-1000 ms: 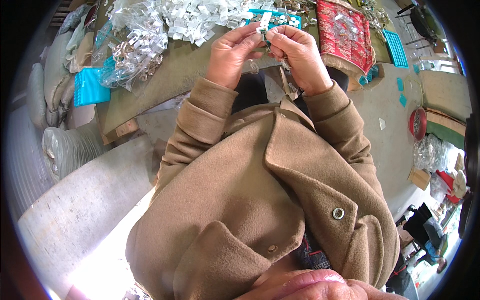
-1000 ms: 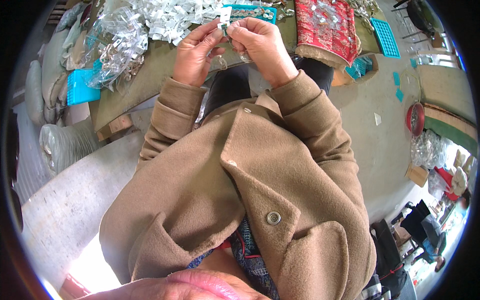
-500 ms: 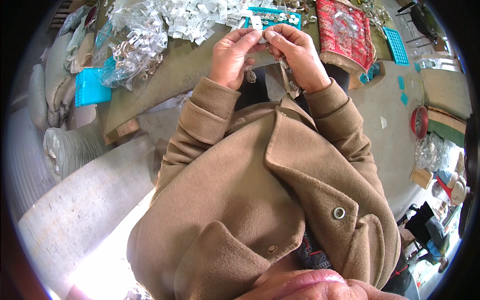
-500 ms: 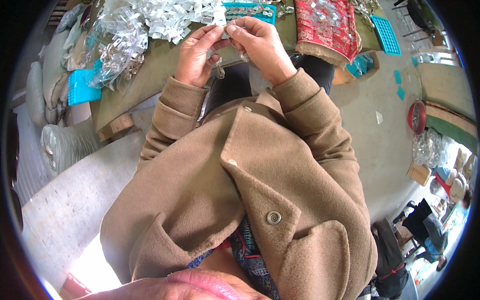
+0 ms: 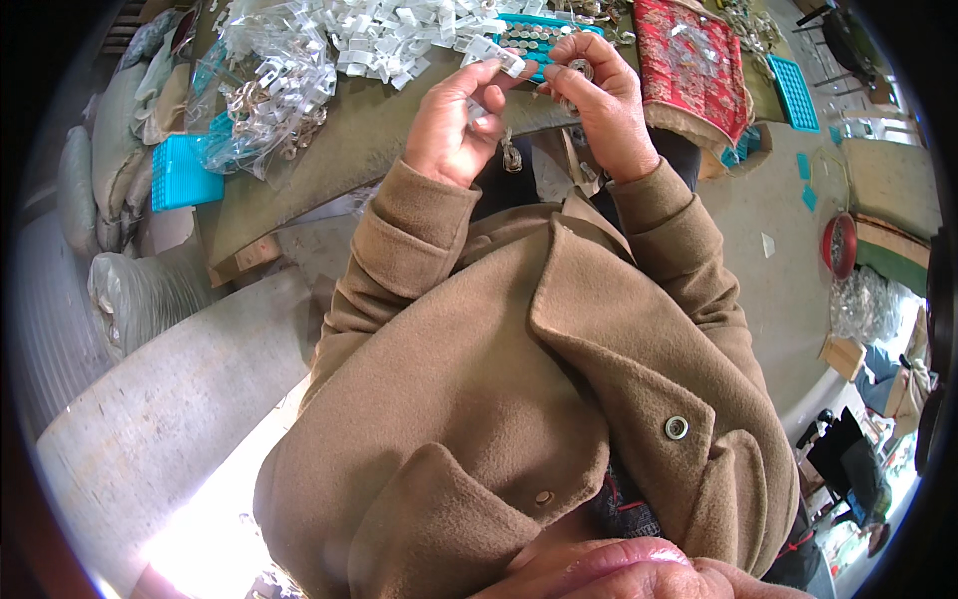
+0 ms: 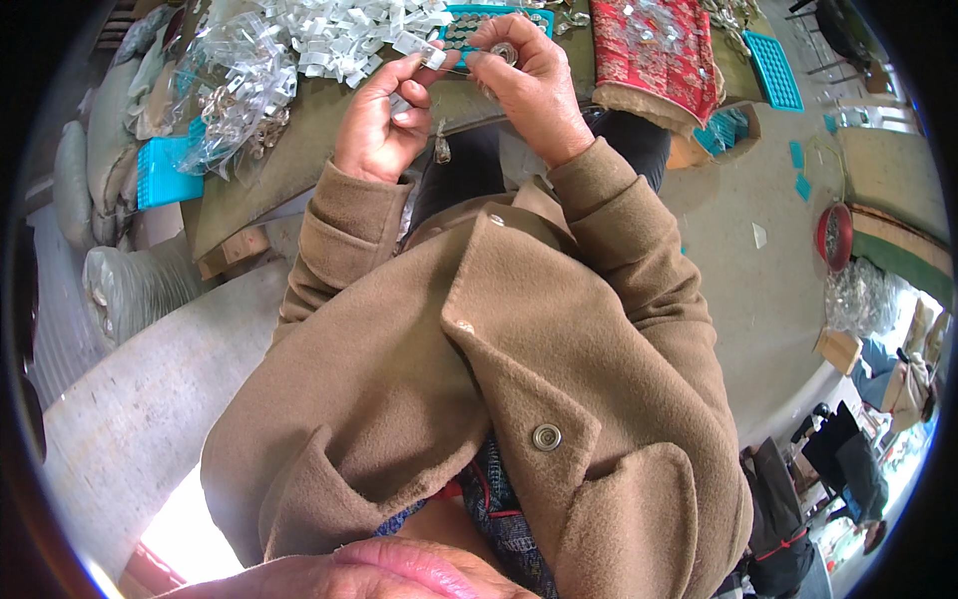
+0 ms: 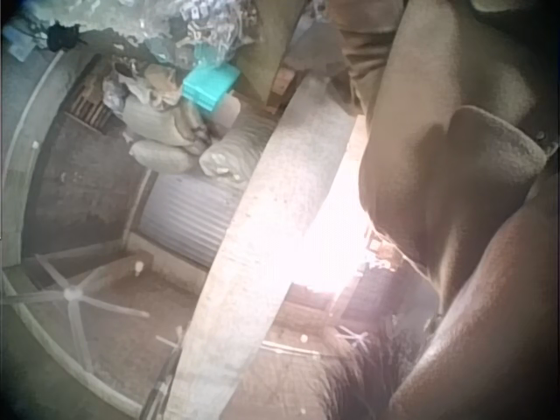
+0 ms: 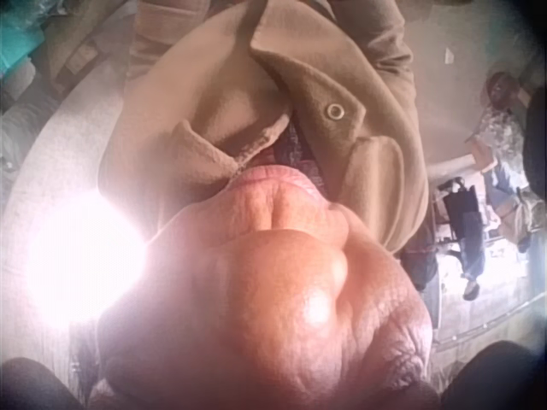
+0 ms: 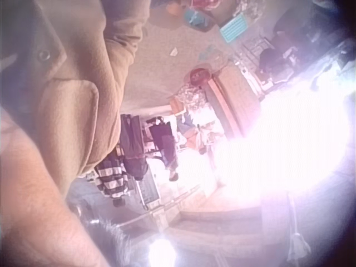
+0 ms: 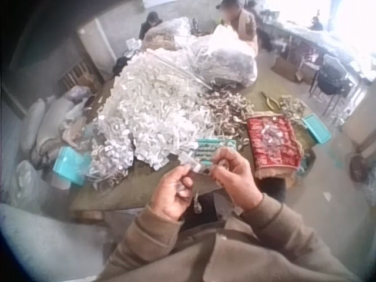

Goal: The person repeatedly picks small white plastic pieces and metal fasteners from a table, inserts the fasteners into the plastic pieces, and places the assembled units into a blue tray. The person continues this one-at-a-time assembly throughout the clip.

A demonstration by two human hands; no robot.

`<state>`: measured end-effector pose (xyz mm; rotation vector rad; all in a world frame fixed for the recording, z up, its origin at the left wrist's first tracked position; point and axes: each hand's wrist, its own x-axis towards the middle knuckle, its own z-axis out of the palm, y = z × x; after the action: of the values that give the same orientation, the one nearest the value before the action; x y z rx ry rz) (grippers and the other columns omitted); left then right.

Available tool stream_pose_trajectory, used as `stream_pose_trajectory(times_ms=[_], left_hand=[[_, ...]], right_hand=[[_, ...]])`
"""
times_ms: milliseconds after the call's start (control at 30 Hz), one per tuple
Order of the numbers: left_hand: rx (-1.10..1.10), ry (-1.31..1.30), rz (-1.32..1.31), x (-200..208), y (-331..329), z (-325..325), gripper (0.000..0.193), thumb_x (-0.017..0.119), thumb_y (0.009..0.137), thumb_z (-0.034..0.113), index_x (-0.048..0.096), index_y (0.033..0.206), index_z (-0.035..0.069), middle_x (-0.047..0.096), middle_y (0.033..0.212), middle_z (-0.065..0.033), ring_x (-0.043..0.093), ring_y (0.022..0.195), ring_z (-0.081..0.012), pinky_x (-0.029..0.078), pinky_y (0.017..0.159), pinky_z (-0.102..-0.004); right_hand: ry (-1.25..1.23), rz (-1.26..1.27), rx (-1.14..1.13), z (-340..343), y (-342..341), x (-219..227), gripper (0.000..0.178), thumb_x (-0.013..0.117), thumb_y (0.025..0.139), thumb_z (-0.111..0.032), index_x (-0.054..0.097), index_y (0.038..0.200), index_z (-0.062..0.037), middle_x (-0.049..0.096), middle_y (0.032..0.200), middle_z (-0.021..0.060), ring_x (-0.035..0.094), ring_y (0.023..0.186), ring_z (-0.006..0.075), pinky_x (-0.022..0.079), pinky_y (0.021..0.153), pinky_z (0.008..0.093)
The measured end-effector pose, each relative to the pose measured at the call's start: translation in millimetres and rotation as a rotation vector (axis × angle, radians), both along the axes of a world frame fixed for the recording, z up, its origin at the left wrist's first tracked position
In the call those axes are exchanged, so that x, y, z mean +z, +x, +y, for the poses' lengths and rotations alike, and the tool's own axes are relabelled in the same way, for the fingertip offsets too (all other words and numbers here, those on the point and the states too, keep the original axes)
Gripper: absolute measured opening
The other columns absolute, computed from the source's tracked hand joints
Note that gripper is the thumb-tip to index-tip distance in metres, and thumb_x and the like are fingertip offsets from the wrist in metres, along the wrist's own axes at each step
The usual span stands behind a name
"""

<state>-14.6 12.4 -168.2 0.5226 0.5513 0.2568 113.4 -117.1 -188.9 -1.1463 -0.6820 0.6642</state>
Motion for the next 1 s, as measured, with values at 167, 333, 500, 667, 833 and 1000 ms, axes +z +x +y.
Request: stream_pose_trajectory(times_ms=[167,333,500,667,833,1000], left_hand=[[0.026,-0.207,-0.059,0.3,-1.3,2.4,0.017,0.059,0.094,0.011,0.057,0.107,0.001,0.065,0.113,-0.0157,0.057,0.063,0.0007,0.039,0.042,-0.0111],[0.032,-0.383,-0.104,0.4,-2.5,10.0,0.017,0.057,0.095,0.008,0.056,0.110,0.000,0.065,0.115,-0.0156,0.062,0.064,-0.0004,0.043,0.040,-0.0127],[0.011,-0.474,-0.150,-4.1,-4.5,12.5,0.024,0.056,0.095,0.007,0.055,0.116,-0.003,0.064,0.117,-0.0144,0.068,0.073,-0.0052,0.049,0.044,-0.0125],[-0.040,-0.473,-0.073,-15.8,-7.3,14.2,0.031,0.049,0.100,0.014,0.053,0.125,-0.004,0.061,0.126,-0.0136,0.069,0.096,-0.0138,0.055,0.051,-0.0169],[-0.105,-0.011,0.213,-32.1,-16.7,2.0,0.029,0.061,0.095,0.019,0.061,0.117,0.000,0.067,0.114,-0.0114,0.067,0.101,-0.0117,0.050,0.051,-0.0092],[-0.094,0.202,0.258,-39.3,-13.4,-9.5,0.023,0.062,0.094,0.017,0.064,0.114,0.006,0.069,0.110,-0.0064,0.065,0.101,-0.0095,0.051,0.060,-0.0128]], right_hand=[[0.034,-0.024,-0.039,3.5,-4.7,-3.0,0.012,0.064,0.090,-0.007,0.060,0.100,-0.0047,0.057,0.086,-0.0022,0.055,0.075,0.0050,0.045,0.068,0.0200],[-0.171,-0.125,-0.048,4.4,-3.8,-1.8,0.014,0.071,0.088,-0.012,0.067,0.097,-0.0025,0.055,0.071,-0.0058,0.052,0.067,0.0024,0.044,0.061,0.0179],[-0.089,-0.104,0.037,1.3,-3.8,-2.4,0.011,0.068,0.091,-0.012,0.066,0.096,-0.0028,0.060,0.076,-0.0031,0.053,0.071,0.0030,0.044,0.066,0.0193],[-0.151,-0.228,0.053,-7.8,-8.2,-11.1,0.009,0.068,0.090,-0.008,0.064,0.095,-0.0013,0.059,0.080,-0.0041,0.048,0.074,0.0021,0.040,0.065,0.0178],[-0.344,-0.245,-0.023,-30.2,-9.7,-20.7,0.012,0.068,0.088,-0.011,0.068,0.094,-0.0017,0.063,0.079,0.0015,0.056,0.074,0.0060,0.047,0.067,0.0227],[-0.528,-0.562,-0.306,-38.6,25.7,-21.9,0.014,0.066,0.088,-0.015,0.069,0.095,-0.0032,0.066,0.082,0.0100,0.064,0.070,0.0164,0.051,0.066,0.0288]])
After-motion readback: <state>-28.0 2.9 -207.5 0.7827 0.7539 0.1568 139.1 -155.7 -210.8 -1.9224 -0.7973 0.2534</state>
